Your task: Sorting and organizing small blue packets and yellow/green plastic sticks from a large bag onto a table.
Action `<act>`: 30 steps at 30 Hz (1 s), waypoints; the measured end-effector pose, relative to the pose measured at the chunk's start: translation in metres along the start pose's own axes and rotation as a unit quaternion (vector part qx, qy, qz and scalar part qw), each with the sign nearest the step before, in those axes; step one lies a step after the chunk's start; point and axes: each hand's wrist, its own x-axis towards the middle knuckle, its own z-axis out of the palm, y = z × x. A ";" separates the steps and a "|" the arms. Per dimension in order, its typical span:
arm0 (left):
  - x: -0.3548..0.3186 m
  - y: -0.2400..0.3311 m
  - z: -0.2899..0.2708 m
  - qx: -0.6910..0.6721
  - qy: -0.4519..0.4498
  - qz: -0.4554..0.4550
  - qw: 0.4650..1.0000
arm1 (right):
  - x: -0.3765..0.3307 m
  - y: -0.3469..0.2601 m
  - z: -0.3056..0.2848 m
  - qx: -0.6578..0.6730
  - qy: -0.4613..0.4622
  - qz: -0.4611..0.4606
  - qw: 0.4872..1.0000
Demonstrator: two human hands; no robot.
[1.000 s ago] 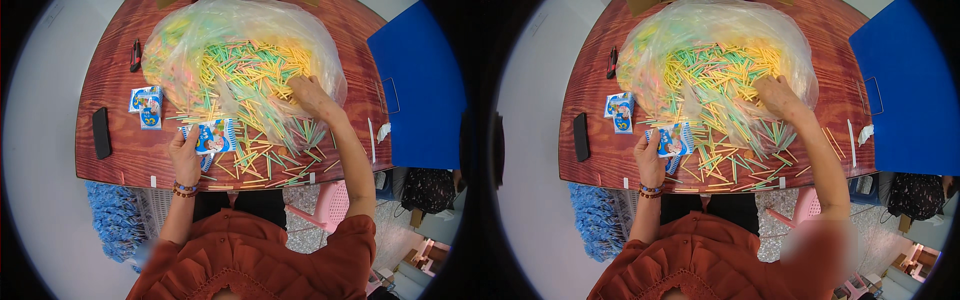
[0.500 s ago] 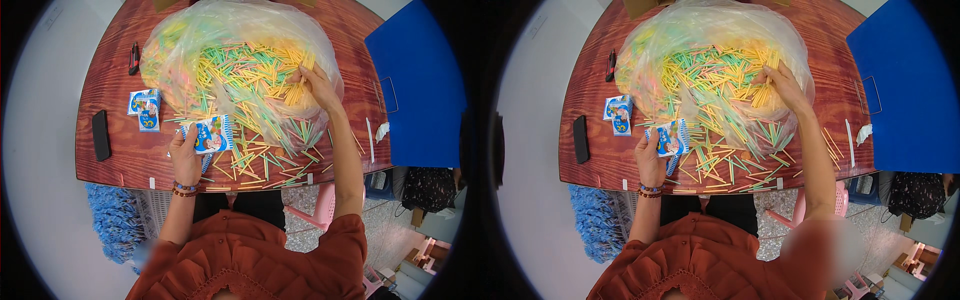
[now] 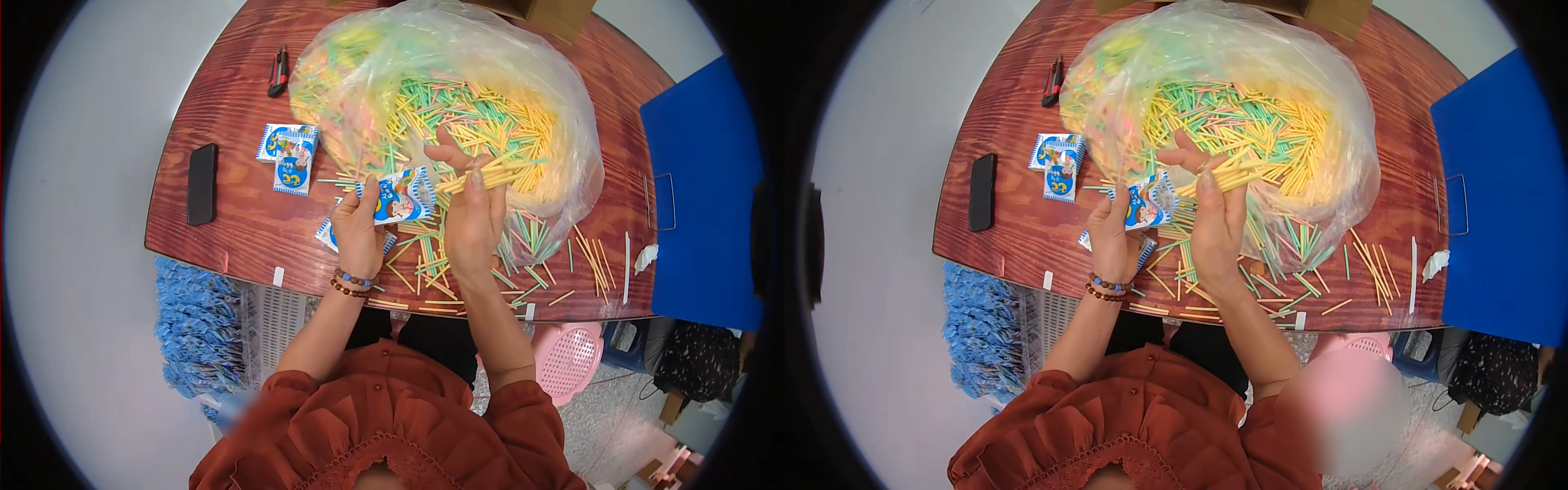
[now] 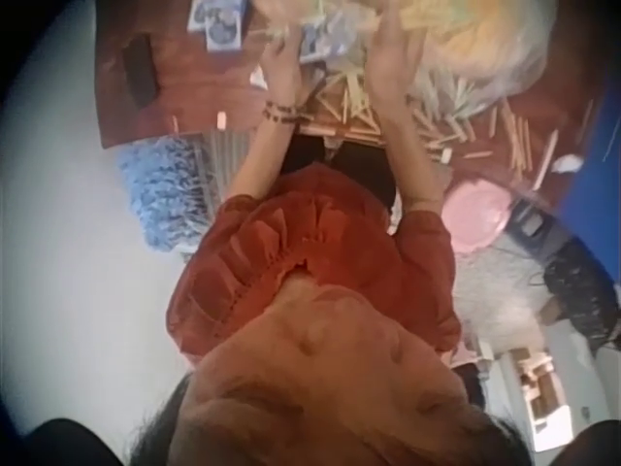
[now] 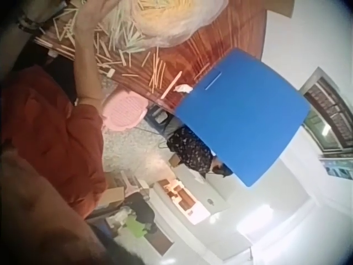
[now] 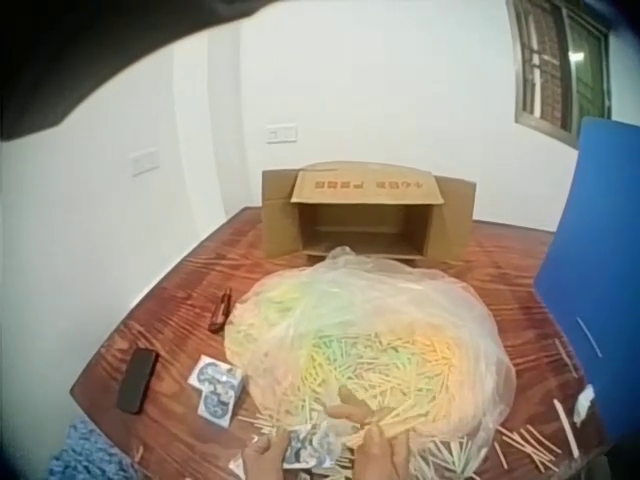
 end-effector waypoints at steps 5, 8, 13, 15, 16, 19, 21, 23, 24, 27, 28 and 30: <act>-0.004 0.006 0.003 -0.017 0.017 0.010 1.000 | -0.010 0.013 0.020 -0.085 -0.004 -0.028 0.996; -0.006 0.006 0.004 -0.026 0.020 0.026 0.999 | -0.013 0.020 0.031 -0.069 0.003 -0.015 0.997; -0.002 0.002 0.009 -0.070 0.044 0.038 0.996 | -0.017 0.026 0.041 0.007 0.018 0.033 0.999; 0.001 -0.002 0.007 -0.078 0.033 0.060 0.995 | -0.013 0.021 0.045 -0.054 0.038 0.037 0.997; 0.003 -0.004 0.008 -0.081 0.034 0.063 0.994 | -0.012 0.022 0.042 -0.054 0.034 0.036 0.997; 0.007 -0.009 0.011 -0.102 0.044 0.073 0.991 | -0.006 0.025 0.024 -0.107 -0.027 0.013 0.994; 0.010 -0.010 0.013 -0.121 0.048 0.070 0.989 | -0.002 0.024 0.019 -0.047 -0.062 0.030 0.997; 0.011 -0.009 0.020 -0.133 0.042 0.064 0.988 | 0.003 0.013 0.018 -0.115 -0.075 0.054 0.989; 0.012 -0.008 0.024 -0.142 0.035 0.056 0.988 | 0.005 0.008 0.017 -0.181 -0.084 0.079 0.977; 0.018 -0.013 0.016 -0.163 -0.029 0.050 0.985 | 0.009 0.007 0.006 -0.366 -0.150 -0.017 0.918; 0.020 -0.014 0.013 -0.163 -0.029 0.053 0.985 | 0.009 0.007 0.005 -0.364 -0.152 -0.018 0.919; 0.021 -0.009 0.016 -0.197 -0.036 0.032 0.979 | 0.009 0.005 0.004 -0.178 -0.101 0.107 0.973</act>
